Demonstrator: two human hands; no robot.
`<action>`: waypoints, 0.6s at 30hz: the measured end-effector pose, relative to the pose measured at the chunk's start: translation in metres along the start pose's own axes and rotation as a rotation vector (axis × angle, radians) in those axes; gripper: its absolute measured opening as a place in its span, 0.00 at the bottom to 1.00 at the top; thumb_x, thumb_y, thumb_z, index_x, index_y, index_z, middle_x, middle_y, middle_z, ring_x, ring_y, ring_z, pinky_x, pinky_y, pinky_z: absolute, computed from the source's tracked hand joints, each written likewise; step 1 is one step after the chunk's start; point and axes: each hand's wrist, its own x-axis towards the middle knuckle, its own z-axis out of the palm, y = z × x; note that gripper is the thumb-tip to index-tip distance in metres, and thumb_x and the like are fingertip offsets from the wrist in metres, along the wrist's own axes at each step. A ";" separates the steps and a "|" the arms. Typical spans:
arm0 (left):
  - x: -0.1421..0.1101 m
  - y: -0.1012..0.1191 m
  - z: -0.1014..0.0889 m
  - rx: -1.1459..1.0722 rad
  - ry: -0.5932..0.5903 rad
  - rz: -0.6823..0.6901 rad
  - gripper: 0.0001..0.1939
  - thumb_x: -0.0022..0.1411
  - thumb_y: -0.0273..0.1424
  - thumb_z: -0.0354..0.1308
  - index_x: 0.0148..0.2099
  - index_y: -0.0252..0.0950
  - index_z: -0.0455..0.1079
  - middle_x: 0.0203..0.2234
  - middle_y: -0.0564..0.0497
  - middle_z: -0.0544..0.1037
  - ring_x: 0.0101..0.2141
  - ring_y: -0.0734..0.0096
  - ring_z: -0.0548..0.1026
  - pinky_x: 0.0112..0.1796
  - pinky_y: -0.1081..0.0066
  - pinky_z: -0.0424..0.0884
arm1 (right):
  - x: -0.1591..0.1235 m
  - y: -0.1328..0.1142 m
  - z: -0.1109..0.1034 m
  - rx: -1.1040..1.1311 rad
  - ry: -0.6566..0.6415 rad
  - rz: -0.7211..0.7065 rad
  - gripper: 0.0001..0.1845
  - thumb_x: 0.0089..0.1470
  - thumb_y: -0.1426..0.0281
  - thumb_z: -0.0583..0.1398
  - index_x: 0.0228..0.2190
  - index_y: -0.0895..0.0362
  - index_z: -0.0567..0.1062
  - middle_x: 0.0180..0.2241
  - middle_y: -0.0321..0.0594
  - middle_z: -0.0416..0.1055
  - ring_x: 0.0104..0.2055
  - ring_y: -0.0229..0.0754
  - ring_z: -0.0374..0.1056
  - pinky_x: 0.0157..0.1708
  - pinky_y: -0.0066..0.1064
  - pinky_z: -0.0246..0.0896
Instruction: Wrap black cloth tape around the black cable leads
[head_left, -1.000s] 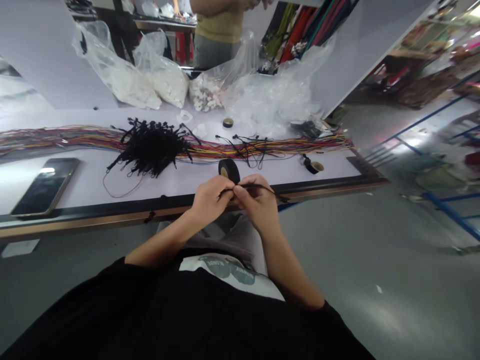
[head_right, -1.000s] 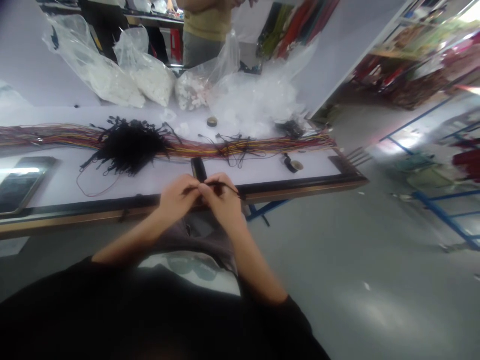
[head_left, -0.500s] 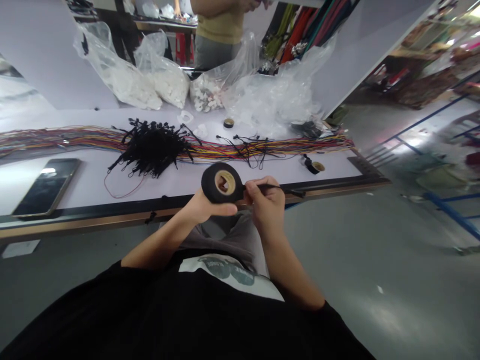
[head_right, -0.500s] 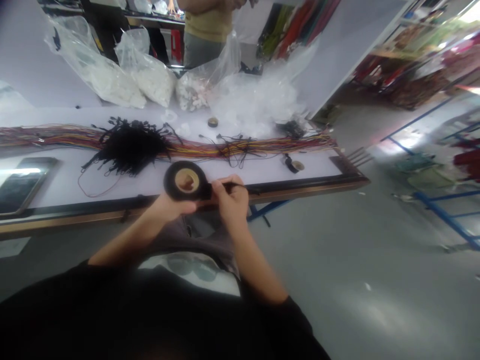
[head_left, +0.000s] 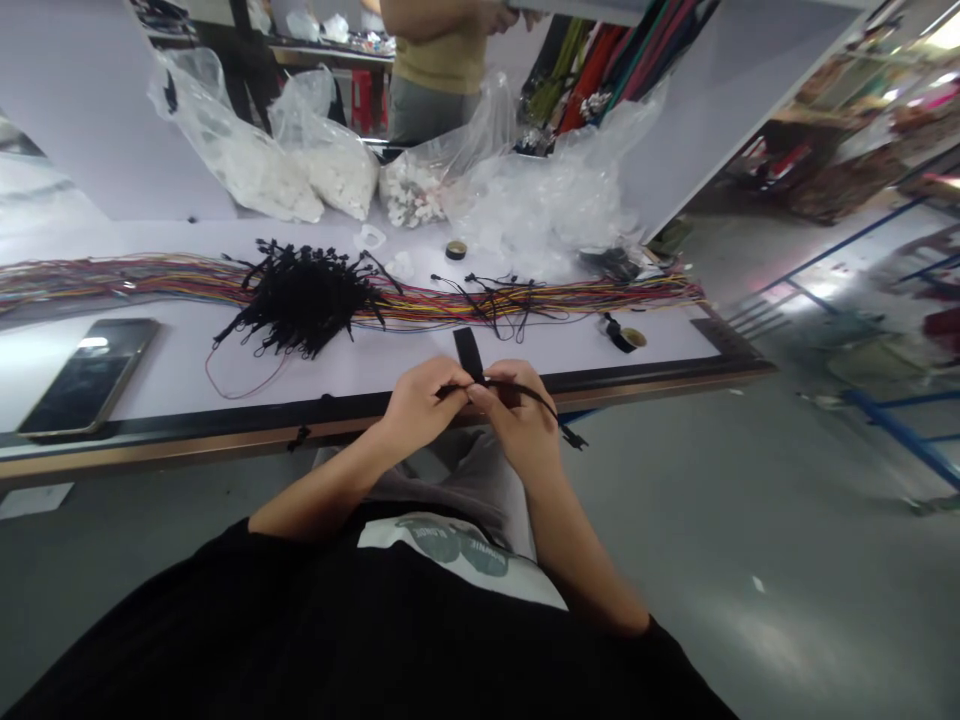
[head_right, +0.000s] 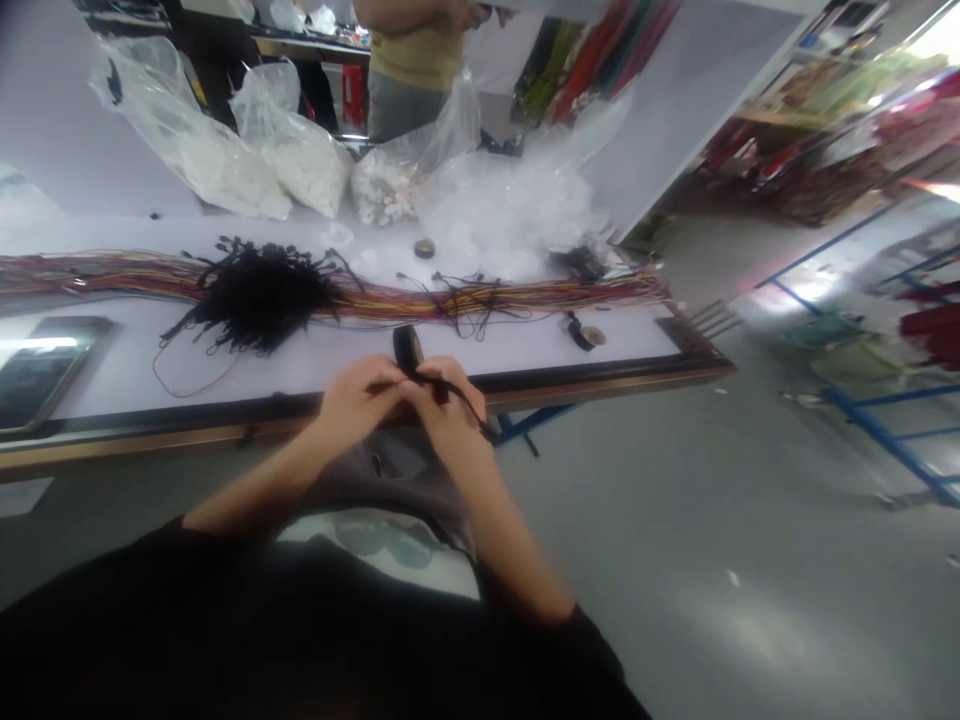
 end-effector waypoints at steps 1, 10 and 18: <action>-0.002 0.000 0.002 -0.042 0.022 -0.032 0.04 0.53 0.25 0.55 0.26 0.36 0.66 0.23 0.55 0.71 0.28 0.75 0.69 0.32 0.73 0.64 | -0.001 0.002 0.000 -0.010 -0.006 0.011 0.05 0.48 0.65 0.62 0.27 0.52 0.71 0.23 0.29 0.69 0.26 0.35 0.66 0.28 0.28 0.63; 0.006 -0.014 -0.008 -0.815 -0.294 -0.354 0.19 0.50 0.43 0.61 0.37 0.36 0.65 0.18 0.56 0.68 0.17 0.79 0.66 0.16 0.77 0.58 | -0.001 0.013 0.003 0.053 0.085 -0.196 0.05 0.51 0.68 0.60 0.24 0.52 0.71 0.30 0.33 0.74 0.34 0.38 0.70 0.37 0.31 0.65; 0.007 -0.029 -0.013 -0.825 -0.343 -0.275 0.17 0.47 0.43 0.63 0.32 0.35 0.68 0.17 0.55 0.67 0.18 0.77 0.65 0.19 0.75 0.60 | -0.004 0.008 0.005 0.191 0.071 -0.063 0.05 0.49 0.69 0.62 0.23 0.53 0.72 0.29 0.33 0.73 0.32 0.37 0.70 0.33 0.31 0.67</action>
